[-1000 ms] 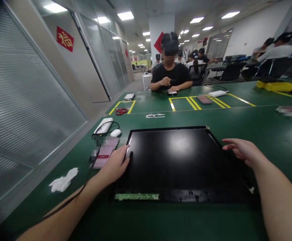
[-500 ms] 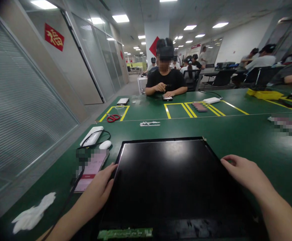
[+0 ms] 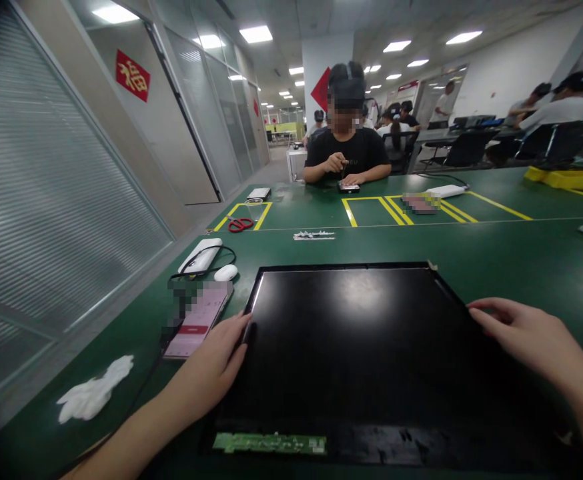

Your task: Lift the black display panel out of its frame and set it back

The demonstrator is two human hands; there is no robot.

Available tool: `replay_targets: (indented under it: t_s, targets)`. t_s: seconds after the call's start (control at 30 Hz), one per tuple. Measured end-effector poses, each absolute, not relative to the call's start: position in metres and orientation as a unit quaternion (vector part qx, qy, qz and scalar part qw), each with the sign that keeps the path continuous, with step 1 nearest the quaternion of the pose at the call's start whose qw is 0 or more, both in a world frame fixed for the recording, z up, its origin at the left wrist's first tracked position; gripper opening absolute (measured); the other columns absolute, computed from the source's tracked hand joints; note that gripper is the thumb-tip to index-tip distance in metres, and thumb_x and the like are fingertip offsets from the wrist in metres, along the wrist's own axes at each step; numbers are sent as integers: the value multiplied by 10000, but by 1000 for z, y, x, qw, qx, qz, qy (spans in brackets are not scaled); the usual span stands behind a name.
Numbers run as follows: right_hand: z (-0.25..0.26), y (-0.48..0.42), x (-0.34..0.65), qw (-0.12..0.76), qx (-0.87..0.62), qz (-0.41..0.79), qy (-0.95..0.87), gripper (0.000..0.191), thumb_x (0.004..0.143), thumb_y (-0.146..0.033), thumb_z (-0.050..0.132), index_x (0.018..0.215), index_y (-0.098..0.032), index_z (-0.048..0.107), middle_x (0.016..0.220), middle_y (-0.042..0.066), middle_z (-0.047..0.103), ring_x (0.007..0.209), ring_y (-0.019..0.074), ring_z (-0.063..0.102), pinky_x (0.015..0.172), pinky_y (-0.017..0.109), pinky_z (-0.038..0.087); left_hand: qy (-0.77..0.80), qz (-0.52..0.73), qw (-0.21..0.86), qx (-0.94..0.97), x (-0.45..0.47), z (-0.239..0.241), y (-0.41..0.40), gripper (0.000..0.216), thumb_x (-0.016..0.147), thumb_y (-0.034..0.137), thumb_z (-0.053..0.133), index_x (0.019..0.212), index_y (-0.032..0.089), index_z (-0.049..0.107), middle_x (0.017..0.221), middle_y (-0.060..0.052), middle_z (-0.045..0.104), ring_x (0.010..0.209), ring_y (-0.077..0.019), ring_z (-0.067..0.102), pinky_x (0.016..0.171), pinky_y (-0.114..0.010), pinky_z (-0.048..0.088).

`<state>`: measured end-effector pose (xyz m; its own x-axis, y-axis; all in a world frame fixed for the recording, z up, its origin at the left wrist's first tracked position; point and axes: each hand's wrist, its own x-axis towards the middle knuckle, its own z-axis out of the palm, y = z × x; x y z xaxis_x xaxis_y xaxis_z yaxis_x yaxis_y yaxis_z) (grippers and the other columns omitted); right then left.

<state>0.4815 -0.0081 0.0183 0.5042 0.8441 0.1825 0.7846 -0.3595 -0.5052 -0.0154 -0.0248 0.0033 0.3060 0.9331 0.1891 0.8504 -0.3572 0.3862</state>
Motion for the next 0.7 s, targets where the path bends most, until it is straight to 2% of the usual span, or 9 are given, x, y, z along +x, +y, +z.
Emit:
replay_targets:
  t_s: [0.17, 0.33, 0.5, 0.6, 0.7]
  targets:
    - [12, -6, 482, 285, -807, 72, -512, 275, 476, -467, 481, 644, -328, 649, 575, -9, 610, 522, 196, 552, 485, 320, 390, 548, 257, 175, 776, -21, 2, -21, 482, 883, 180, 413, 1339, 208, 566, 1411, -123, 587, 1352, -274, 515, 1143, -540, 401]
    - [11, -6, 472, 285, -805, 40, -519, 211, 502, -419, 505, 600, -296, 646, 604, -16, 613, 561, 180, 550, 517, 293, 378, 518, 358, 333, 702, -19, 10, -18, 482, 846, 196, 478, 1311, 266, 584, 1391, -67, 610, 1361, -268, 505, 1183, -547, 332]
    - [6, -3, 474, 286, -810, 39, -510, 219, 508, -412, 487, 603, -303, 652, 604, -34, 610, 570, 165, 541, 538, 282, 371, 505, 490, 524, 479, -7, 25, -22, 599, 733, 352, 737, 1298, 245, 570, 1458, -108, 553, 1274, -349, 576, 1011, -503, 524]
    - [3, -2, 477, 286, -812, 43, -507, 235, 518, -411, 484, 627, -296, 657, 618, -33, 614, 585, 159, 538, 547, 278, 366, 541, 509, 545, 390, 0, 32, -24, 566, 641, 256, 811, 1181, 221, 644, 1453, -115, 557, 1246, -340, 598, 961, -423, 553]
    - [3, -3, 477, 283, -814, 48, -505, 228, 522, -393, 494, 643, -290, 657, 611, -35, 609, 575, 146, 529, 548, 271, 360, 572, 507, 556, 326, 5, 37, -24, 475, 650, 101, 756, 1106, 211, 682, 1461, -96, 550, 1146, -285, 667, 823, -315, 595]
